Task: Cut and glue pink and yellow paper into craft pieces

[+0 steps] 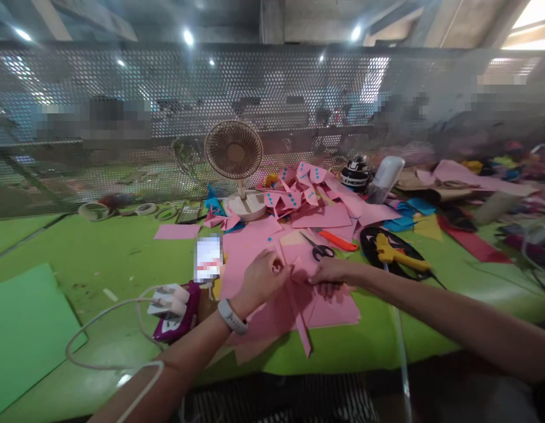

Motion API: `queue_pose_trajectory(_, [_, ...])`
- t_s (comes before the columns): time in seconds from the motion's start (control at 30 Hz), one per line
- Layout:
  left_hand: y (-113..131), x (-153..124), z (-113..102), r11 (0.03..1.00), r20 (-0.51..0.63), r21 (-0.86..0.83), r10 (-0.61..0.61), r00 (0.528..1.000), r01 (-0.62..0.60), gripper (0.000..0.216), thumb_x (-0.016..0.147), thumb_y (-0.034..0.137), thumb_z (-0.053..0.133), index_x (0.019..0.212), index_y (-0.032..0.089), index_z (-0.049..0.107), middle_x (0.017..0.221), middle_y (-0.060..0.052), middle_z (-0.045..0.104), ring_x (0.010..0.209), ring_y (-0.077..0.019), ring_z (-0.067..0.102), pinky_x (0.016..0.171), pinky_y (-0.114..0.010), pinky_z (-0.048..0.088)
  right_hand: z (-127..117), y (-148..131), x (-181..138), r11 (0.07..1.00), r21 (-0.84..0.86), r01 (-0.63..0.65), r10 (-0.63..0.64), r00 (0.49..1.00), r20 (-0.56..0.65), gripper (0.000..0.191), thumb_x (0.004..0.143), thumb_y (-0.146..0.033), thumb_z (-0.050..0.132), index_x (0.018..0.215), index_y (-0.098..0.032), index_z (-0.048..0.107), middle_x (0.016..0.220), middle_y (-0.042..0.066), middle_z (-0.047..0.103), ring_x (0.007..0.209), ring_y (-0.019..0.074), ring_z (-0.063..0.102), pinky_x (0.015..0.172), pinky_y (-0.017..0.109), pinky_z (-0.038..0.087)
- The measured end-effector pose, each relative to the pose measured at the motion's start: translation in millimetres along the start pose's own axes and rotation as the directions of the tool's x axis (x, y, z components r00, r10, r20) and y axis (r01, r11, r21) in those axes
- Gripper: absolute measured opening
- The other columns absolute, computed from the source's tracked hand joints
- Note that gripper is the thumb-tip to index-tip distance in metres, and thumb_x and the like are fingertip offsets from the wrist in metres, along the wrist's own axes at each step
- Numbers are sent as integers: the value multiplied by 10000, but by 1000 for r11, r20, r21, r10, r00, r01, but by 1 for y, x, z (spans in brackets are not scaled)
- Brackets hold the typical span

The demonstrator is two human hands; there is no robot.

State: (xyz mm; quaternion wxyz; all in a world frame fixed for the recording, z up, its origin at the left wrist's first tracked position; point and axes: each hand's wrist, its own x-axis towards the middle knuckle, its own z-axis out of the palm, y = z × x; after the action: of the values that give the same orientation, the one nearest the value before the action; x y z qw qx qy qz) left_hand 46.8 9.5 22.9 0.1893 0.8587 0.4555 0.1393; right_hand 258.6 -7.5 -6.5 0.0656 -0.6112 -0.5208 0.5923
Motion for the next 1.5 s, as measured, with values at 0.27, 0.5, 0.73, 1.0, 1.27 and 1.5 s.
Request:
queue_pose_trajectory(0.27, [-3, 39, 14, 962, 423, -97, -191, 886, 254, 512, 696, 605, 514, 445, 159, 522, 412, -28, 528, 402, -149, 529, 440, -233, 395, 0, 5, 4, 998, 44, 33, -34, 999, 25, 318, 784, -290, 568, 547, -86, 630, 408, 45, 626, 330, 90, 572, 273, 120, 310])
queue_pose_trajectory(0.5, [-8, 48, 18, 939, 518, -152, -191, 834, 309, 509, 552, 635, 638, 458, 147, 530, 427, -20, 526, 399, -132, 490, 413, -231, 382, -2, 9, 7, 997, 63, 35, -39, 998, 49, 324, 780, -308, 565, 551, -88, 629, 424, 50, 637, 327, 88, 568, 276, 122, 321])
queue_pose_trajectory(0.73, [-11, 50, 17, 920, 557, -197, -180, 811, 339, 480, 542, 591, 674, 459, 145, 519, 400, 3, 495, 398, -115, 467, 414, -221, 363, -2, 9, 6, 998, 48, 43, -46, 997, 55, 347, 789, -346, 561, 566, -91, 636, 415, 47, 631, 328, 91, 571, 281, 124, 318])
queue_pose_trajectory(1.0, [-13, 52, 19, 909, 608, -213, -164, 777, 358, 454, 544, 555, 703, 465, 138, 540, 418, 0, 515, 409, -110, 478, 432, -221, 376, 2, 6, 2, 999, 26, 38, -39, 999, 20, 339, 792, -329, 558, 562, -90, 629, 439, 63, 647, 347, 102, 588, 292, 128, 340])
queue_pose_trajectory(1.27, [-2, 48, 10, 875, 638, -205, -221, 738, 439, 284, 653, 282, 638, 456, 140, 490, 352, 36, 429, 364, -77, 410, 396, -189, 328, 2, 8, 3, 1000, 16, 19, -19, 1000, 7, 349, 807, -317, 538, 559, -89, 630, 428, 61, 642, 322, 91, 571, 284, 119, 343])
queue_pose_trajectory(1.5, [0, 48, 2, 891, 604, -190, -225, 764, 413, 206, 626, 207, 607, 452, 131, 527, 350, 21, 462, 354, -87, 421, 387, -198, 337, 2, 10, 4, 999, 26, 34, -34, 999, 1, 362, 799, -361, 554, 585, -82, 637, 477, 88, 666, 346, 101, 590, 288, 124, 352])
